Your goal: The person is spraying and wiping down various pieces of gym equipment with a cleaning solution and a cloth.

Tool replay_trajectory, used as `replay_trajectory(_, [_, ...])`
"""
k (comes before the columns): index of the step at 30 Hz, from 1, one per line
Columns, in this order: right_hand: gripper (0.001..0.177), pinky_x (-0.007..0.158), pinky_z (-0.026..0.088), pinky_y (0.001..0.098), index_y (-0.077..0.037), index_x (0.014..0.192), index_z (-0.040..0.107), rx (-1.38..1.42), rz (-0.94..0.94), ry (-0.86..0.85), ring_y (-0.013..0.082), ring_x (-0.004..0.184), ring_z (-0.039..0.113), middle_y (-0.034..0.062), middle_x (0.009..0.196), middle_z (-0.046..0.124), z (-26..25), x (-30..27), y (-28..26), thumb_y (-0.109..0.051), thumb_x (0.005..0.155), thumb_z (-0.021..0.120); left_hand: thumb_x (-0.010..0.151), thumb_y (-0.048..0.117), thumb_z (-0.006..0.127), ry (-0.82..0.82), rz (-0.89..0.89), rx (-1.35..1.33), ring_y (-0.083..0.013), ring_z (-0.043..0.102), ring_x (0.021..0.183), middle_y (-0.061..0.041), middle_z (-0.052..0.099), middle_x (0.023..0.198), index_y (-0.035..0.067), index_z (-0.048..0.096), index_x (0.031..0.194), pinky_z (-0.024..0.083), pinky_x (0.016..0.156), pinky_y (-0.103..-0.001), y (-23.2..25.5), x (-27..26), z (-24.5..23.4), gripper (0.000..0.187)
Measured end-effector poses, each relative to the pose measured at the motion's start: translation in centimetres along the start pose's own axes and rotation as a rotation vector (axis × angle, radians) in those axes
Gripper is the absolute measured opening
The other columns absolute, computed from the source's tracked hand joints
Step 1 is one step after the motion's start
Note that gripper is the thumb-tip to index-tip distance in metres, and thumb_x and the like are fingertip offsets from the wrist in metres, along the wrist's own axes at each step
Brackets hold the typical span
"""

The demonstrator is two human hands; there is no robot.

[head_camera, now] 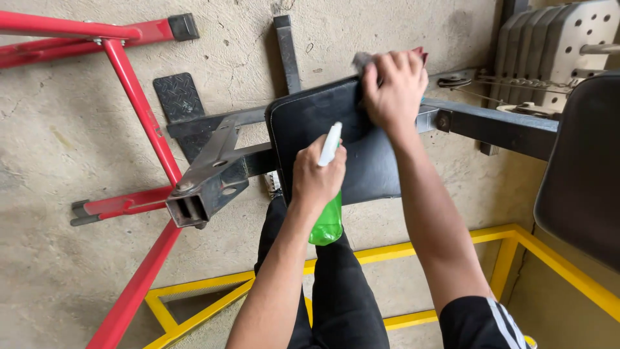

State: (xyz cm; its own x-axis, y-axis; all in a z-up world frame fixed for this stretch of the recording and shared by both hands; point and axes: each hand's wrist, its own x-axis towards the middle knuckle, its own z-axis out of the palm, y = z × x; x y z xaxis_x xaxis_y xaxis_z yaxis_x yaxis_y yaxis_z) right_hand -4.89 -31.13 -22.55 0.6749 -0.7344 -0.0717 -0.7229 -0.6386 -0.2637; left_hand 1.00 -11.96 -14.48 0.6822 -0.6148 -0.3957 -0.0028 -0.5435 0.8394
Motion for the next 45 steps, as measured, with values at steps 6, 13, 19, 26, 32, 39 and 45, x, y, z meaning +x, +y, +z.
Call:
replay_trajectory(6, [0.039, 0.104, 0.051, 0.0443, -0.020, 0.121, 0.073, 0.218, 0.585, -0.262, 0.0372, 0.121, 0.065, 0.0137, 0.124, 0.072, -1.7, 4.3, 0.6, -0.051, 0.105, 0.054, 0.093, 0.019, 0.057, -0.315, -0.228, 0.182, -0.0380, 0.076, 0.074, -0.019, 0.075, 0.080, 0.001, 0.072, 0.089, 0.060, 0.073, -0.045, 3.1, 0.4, 3.0, 0.024])
replay_trajectory(13, [0.054, 0.111, 0.048, 0.0470, -0.007, 0.161, 0.035, 0.344, 0.304, 0.089, 0.0426, 0.129, 0.057, 0.0236, 0.142, 0.056, -0.4, -10.0, 2.9, -0.022, 0.113, 0.051, 0.085, 0.023, 0.063, -0.193, -0.128, 0.161, -0.0427, 0.072, 0.089, -0.021, 0.074, 0.092, 0.010, 0.078, 0.099, 0.058, 0.081, -0.048, 1.7, 1.1, 3.7, 0.024])
replay_trajectory(19, [0.064, 0.113, 0.038, 0.0533, -0.007, 0.158, 0.037, 0.084, 0.131, 0.183, 0.0446, 0.135, 0.049, 0.0254, 0.151, 0.045, 0.2, -9.4, 2.8, -0.017, 0.099, 0.061, 0.085, 0.022, 0.062, -0.152, -0.152, 0.217, -0.0446, 0.070, 0.089, -0.022, 0.074, 0.091, 0.009, 0.077, 0.098, 0.057, 0.082, -0.049, 2.5, 0.5, 4.3, 0.023])
replay_trajectory(26, [0.038, 0.105, 0.053, 0.0441, -0.019, 0.151, 0.055, 0.482, 0.297, -0.033, 0.0372, 0.126, 0.065, 0.0174, 0.137, 0.067, 3.6, 0.1, 7.0, -0.031, 0.115, 0.054, 0.089, 0.021, 0.059, -0.126, -0.160, 0.282, -0.0456, 0.070, 0.087, -0.021, 0.074, 0.089, 0.008, 0.075, 0.097, 0.057, 0.081, -0.050, 3.4, -0.5, 4.8, 0.022])
replay_trajectory(32, [0.053, 0.109, 0.046, 0.0484, -0.009, 0.160, 0.036, 0.413, 0.127, 0.166, 0.0439, 0.130, 0.055, 0.0241, 0.145, 0.053, -0.6, -13.0, 4.6, -0.017, 0.110, 0.053, 0.089, 0.020, 0.061, -0.046, -0.050, 0.257, -0.0450, 0.071, 0.086, -0.022, 0.075, 0.090, 0.006, 0.075, 0.099, 0.057, 0.078, -0.050, 1.5, -1.1, 5.8, 0.022])
replay_trajectory(39, [0.064, 0.109, 0.046, 0.0469, -0.011, 0.162, 0.034, 0.368, 0.184, 0.092, 0.0406, 0.130, 0.054, 0.0193, 0.144, 0.050, 0.2, -15.3, 5.3, -0.012, 0.104, 0.060, 0.093, 0.025, 0.060, -0.168, -0.260, -0.032, -0.0231, 0.076, 0.058, -0.016, 0.074, 0.076, 0.006, 0.068, 0.112, 0.062, 0.059, -0.038, 3.4, -2.9, 4.2, 0.029])
replay_trajectory(45, [0.063, 0.113, 0.046, 0.0449, -0.015, 0.164, 0.030, 0.622, 0.034, -0.001, 0.0396, 0.130, 0.054, 0.0214, 0.146, 0.047, 1.2, -7.1, 8.1, -0.017, 0.109, 0.062, 0.095, 0.021, 0.064, -0.111, -0.003, 0.166, -0.0383, 0.074, 0.084, -0.019, 0.075, 0.088, 0.004, 0.071, 0.102, 0.058, 0.073, -0.045, 0.4, -6.3, 6.5, 0.020])
